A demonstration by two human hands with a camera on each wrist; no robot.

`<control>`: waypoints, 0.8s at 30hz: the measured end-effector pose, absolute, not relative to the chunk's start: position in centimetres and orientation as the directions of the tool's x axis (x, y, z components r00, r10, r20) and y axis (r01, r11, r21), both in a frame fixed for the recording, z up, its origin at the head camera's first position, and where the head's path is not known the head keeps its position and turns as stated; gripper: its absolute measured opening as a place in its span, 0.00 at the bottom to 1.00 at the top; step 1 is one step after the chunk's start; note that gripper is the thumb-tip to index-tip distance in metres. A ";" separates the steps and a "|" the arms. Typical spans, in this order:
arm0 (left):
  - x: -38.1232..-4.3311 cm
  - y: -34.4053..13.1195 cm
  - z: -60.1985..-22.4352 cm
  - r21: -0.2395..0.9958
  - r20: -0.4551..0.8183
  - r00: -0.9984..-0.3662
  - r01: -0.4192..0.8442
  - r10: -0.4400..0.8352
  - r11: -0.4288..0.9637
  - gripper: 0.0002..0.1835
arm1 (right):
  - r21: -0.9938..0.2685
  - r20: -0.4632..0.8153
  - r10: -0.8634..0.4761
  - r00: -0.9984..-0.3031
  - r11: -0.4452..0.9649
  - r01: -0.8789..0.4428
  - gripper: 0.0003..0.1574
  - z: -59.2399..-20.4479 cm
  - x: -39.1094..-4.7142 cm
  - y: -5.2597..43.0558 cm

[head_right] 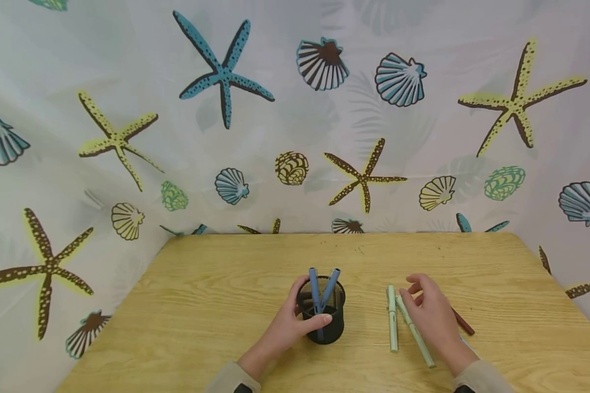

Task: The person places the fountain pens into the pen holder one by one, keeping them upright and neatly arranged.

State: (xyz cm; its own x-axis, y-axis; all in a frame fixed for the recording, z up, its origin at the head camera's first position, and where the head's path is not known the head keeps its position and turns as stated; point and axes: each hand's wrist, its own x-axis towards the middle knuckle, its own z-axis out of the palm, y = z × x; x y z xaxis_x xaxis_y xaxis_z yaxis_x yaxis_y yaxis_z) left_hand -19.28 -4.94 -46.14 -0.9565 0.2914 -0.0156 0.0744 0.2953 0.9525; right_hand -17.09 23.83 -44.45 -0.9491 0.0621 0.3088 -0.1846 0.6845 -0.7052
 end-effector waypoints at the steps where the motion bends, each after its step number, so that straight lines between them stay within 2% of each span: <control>1: -19.3 -4.9 -46.2 0.952 -0.017 -0.956 0.074 0.292 0.297 0.46 | -0.706 0.306 0.063 -0.950 0.684 -0.181 0.23 -44.5 -17.0 24.0; 13: -19.2 -5.0 -46.5 0.951 -0.007 -0.956 0.085 0.295 0.298 0.45 | -0.640 0.389 0.090 -0.917 0.742 -0.199 0.18 -45.0 -16.8 25.5; 24: -19.2 -5.0 -46.4 0.953 0.000 -0.954 0.091 0.301 0.289 0.45 | -0.627 0.383 0.098 -0.918 0.758 -0.180 0.20 -44.7 -17.2 26.9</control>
